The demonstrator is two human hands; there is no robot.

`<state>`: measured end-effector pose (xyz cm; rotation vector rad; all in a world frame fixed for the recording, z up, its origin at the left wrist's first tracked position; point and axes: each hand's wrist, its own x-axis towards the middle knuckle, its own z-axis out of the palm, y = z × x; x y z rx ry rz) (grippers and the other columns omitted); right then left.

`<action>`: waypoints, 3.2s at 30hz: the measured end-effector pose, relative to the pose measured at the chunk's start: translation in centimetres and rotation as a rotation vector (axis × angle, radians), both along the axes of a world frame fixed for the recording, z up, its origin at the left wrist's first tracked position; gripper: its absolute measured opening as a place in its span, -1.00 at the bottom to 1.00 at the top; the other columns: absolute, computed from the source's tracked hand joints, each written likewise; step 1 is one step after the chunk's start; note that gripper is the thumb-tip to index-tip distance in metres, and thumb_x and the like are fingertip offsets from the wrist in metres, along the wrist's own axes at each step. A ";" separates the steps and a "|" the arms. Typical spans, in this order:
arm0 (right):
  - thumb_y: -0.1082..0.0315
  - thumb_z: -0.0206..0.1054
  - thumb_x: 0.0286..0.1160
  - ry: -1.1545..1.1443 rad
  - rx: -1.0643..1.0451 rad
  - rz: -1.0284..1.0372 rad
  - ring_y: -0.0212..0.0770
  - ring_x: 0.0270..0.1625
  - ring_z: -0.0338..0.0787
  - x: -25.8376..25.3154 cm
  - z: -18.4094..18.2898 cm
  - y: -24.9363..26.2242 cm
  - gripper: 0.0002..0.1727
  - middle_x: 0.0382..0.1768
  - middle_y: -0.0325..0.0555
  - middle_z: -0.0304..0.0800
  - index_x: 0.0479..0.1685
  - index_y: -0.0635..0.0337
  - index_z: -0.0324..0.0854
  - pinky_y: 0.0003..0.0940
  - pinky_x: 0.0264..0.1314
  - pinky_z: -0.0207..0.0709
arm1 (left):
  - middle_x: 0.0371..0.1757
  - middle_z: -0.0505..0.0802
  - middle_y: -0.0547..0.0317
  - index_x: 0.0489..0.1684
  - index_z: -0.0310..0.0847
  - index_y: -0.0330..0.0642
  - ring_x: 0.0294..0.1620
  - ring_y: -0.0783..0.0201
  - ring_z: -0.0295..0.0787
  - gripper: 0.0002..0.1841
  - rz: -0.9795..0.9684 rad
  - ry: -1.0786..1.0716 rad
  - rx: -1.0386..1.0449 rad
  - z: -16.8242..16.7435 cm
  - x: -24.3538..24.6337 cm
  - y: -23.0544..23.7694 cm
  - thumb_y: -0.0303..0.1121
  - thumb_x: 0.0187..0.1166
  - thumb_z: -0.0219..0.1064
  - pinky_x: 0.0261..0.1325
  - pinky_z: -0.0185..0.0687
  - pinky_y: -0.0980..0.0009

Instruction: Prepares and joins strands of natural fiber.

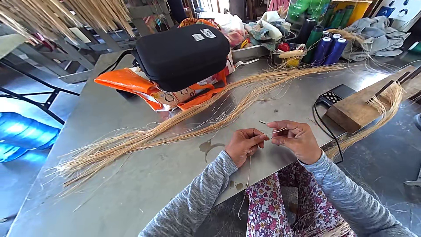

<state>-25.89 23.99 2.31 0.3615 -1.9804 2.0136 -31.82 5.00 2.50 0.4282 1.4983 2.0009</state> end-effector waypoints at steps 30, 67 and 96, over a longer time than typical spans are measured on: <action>0.42 0.43 0.48 0.579 0.603 -0.422 -0.39 -0.29 0.82 -0.7 -1.6 2.7 -0.82 -0.40 -0.01 0.86 -0.37 0.41 0.80 -0.61 -0.12 0.68 | -0.52 0.85 0.35 -0.35 0.85 -0.26 -0.60 0.66 0.58 -0.89 0.176 0.379 -0.236 0.1 0.4 0.2 -0.68 0.39 0.48 -0.49 0.46 0.71; 0.39 0.47 0.50 0.166 0.267 0.340 -0.69 -0.30 0.80 9.9 3.5 8.1 -0.86 -0.39 -0.41 0.90 -0.33 0.29 0.81 -0.74 -0.15 0.69 | -0.42 0.76 0.19 -0.25 0.85 -0.32 -0.35 0.66 0.63 -0.81 0.258 1.076 -0.135 0.4 12.5 1.4 -0.36 0.60 0.41 -0.20 0.54 0.81; 0.43 0.29 0.51 0.141 0.474 0.040 -0.55 -0.49 0.69 20.7 -4.7 9.6 -0.82 -0.54 -0.23 0.75 -0.37 0.33 0.72 -0.66 -0.38 0.61 | -0.35 0.82 0.23 -0.29 0.84 -0.36 -0.44 0.65 0.61 -0.91 0.369 0.721 -0.358 -6.2 25.7 4.8 -0.54 0.47 0.41 -0.35 0.55 0.73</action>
